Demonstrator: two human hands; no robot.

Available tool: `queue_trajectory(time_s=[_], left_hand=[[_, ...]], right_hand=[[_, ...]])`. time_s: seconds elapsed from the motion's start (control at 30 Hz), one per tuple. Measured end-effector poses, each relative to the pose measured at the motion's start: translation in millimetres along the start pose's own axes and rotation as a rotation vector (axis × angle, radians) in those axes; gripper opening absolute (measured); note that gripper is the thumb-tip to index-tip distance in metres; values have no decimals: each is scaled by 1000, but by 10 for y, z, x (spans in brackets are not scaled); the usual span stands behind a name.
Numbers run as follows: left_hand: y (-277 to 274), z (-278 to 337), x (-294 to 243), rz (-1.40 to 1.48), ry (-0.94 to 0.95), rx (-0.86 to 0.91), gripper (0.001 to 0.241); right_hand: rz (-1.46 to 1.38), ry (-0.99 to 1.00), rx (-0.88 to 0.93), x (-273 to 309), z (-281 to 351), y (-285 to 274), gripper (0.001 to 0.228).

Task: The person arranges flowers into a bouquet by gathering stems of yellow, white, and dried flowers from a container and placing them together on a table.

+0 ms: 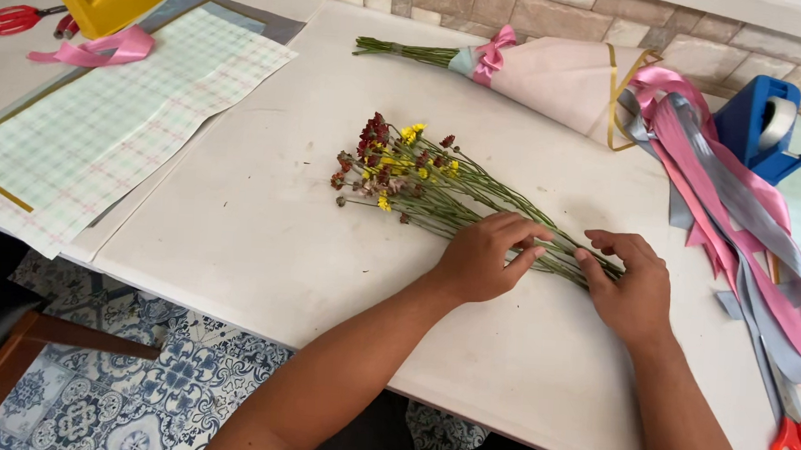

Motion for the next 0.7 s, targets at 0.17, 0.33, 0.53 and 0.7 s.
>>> queue_trajectory(time_s=[0.17, 0.33, 0.53, 0.7], left_hand=[[-45, 7, 25, 0, 21, 20, 14], [70, 27, 71, 34, 96, 34, 5], [151, 128, -15, -16, 57, 199, 25], [226, 178, -717, -66, 257, 174, 34]], right_hand=[[-78, -32, -97, 19, 9, -150, 17], [-91, -154, -340, 0, 205, -675, 11], [-118, -211, -435, 432, 1101, -1243, 7], [-79, -222, -383, 246, 2202, -1470, 21]])
Point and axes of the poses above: each hand's wrist, its own z-axis away from the middle knuckle, its own y-axis out of the palm, x = y × z, the point moved 7 cm from there along -z, towards the middle knuckle, and after that the axes turned 4 degrees about -z, right-handed, at the moved point
